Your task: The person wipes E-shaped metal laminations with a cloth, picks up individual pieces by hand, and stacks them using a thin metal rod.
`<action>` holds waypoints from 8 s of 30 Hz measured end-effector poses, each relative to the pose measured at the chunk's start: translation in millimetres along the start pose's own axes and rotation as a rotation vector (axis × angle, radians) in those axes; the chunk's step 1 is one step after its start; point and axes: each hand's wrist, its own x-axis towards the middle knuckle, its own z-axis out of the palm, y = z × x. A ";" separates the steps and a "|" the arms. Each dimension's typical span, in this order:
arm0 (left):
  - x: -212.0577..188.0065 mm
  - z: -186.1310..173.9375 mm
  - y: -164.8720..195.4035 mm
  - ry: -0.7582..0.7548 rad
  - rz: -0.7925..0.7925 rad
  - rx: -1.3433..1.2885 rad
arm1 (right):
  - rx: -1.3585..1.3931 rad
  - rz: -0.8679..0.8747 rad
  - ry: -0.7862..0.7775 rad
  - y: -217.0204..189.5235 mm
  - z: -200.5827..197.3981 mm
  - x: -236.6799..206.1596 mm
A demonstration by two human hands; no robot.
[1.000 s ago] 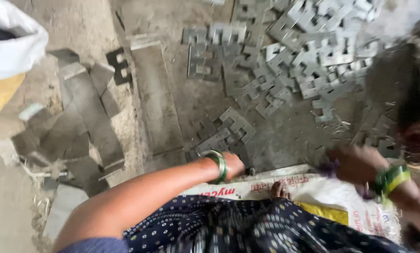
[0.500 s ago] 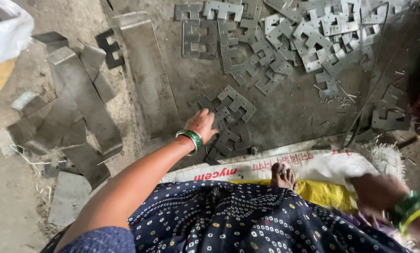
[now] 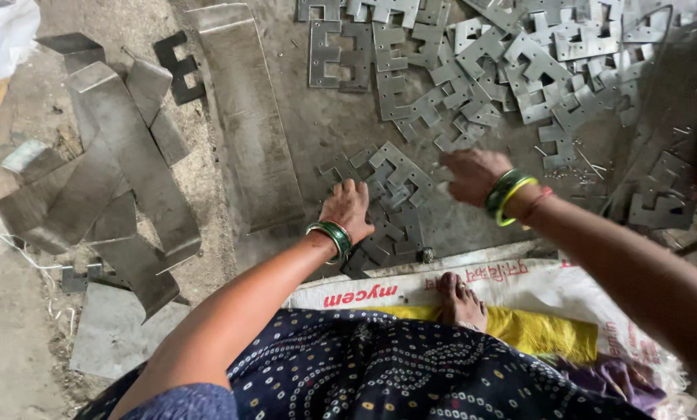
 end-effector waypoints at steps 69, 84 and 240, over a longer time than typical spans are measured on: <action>18.8 -15.9 -27.9 0.454 -0.091 -1.828 | 2.117 -0.074 0.174 1.0 35.6 12.6; 21.5 -27.6 -6.6 0.540 -0.150 -1.417 | 1.581 -0.018 0.276 -23.3 28.4 12.9; -0.6 -29.4 -5.4 0.353 -0.232 -2.160 | 0.173 0.460 0.640 5.1 86.4 20.9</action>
